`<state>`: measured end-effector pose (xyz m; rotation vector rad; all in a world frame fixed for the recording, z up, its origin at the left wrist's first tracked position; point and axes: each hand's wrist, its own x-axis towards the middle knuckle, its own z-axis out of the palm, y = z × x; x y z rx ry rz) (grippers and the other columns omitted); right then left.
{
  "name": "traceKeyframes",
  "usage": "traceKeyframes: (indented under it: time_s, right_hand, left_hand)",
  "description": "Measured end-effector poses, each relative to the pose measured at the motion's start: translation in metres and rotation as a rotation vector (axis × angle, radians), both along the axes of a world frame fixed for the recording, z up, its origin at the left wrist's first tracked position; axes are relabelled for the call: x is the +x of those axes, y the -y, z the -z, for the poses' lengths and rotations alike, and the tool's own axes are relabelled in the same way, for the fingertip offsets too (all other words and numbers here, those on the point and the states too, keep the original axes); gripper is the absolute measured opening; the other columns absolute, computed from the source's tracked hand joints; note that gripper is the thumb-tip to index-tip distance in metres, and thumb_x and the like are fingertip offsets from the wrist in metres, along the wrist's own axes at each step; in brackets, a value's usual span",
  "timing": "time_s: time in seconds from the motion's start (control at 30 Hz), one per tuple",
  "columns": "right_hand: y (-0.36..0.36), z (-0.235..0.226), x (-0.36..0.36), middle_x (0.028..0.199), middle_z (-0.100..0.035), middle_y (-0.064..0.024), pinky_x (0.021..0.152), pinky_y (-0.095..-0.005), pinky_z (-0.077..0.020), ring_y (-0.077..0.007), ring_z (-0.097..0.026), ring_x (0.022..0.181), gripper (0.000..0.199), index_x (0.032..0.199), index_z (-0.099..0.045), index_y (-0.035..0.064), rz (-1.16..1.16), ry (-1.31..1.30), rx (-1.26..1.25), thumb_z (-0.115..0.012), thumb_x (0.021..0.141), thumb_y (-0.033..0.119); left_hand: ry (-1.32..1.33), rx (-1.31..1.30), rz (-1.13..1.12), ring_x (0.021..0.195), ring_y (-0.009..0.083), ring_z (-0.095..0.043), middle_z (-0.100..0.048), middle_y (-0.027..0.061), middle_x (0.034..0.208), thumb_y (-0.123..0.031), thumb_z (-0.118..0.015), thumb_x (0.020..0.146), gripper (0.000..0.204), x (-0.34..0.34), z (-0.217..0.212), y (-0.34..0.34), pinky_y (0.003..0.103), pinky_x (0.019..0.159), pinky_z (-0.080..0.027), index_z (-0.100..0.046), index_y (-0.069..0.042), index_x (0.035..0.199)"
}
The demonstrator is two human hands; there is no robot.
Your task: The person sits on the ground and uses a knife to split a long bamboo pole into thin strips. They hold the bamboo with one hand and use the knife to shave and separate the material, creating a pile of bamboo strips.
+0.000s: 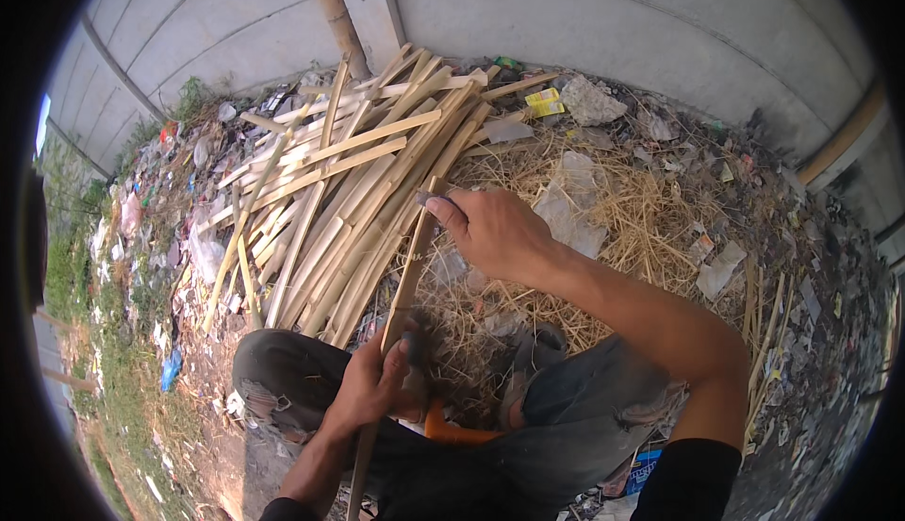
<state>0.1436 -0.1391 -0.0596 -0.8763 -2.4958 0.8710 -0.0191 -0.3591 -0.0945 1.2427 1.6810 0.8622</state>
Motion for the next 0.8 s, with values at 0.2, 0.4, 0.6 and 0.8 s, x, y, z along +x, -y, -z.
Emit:
traceKeyframes:
  time_s: [0.2,0.4,0.6,0.8]
  right_hand:
    - [0.028,0.0,-0.007,0.071,-0.066,-0.0245,0.067,-0.0547,-0.0529,-0.0466,-0.068,0.071,0.05,0.091,-0.069,0.0009,-0.131,0.076,0.037,-0.047,0.11,0.042]
    - [0.036,0.0,-0.005,0.075,-0.068,-0.0256,0.067,-0.0557,-0.0523,-0.0479,-0.068,0.075,0.05,0.09,-0.067,0.0009,-0.156,0.045,-0.042,-0.048,0.108,0.043]
    - [0.04,-0.016,-0.006,0.076,-0.068,-0.026,0.071,-0.0544,-0.054,-0.0475,-0.068,0.078,0.056,0.094,-0.072,0.0034,-0.14,0.085,-0.046,-0.047,0.107,0.052]
    - [0.022,0.002,-0.01,0.076,-0.069,-0.025,0.072,-0.0529,-0.054,-0.0461,-0.07,0.079,0.063,0.085,-0.074,0.0049,-0.231,0.053,-0.364,-0.047,0.105,0.058]
  left_hand:
    - [0.119,-0.096,-0.061,0.069,0.0058,-0.051,-0.051,-0.0046,0.076,-0.029,-0.051,0.111,0.038,0.0,-0.015,-0.005,0.026,0.064,-0.044,-0.056,-0.005,0.14]
    - [0.142,-0.079,-0.054,0.067,0.0054,-0.05,-0.051,-0.005,0.077,-0.029,-0.051,0.111,0.038,-0.002,-0.013,-0.007,0.025,0.062,-0.044,-0.057,-0.003,0.139]
    - [0.025,0.136,-0.022,0.049,0.0108,-0.054,-0.058,0.0025,0.071,-0.027,-0.049,0.112,0.032,-0.002,0.0,-0.008,0.03,0.048,-0.047,-0.058,-0.004,0.132]
    - [0.051,0.019,-0.003,0.046,0.016,-0.058,-0.058,0.0051,0.065,-0.027,-0.05,0.111,0.033,0.0,-0.008,-0.011,0.033,0.047,-0.047,-0.056,-0.004,0.134]
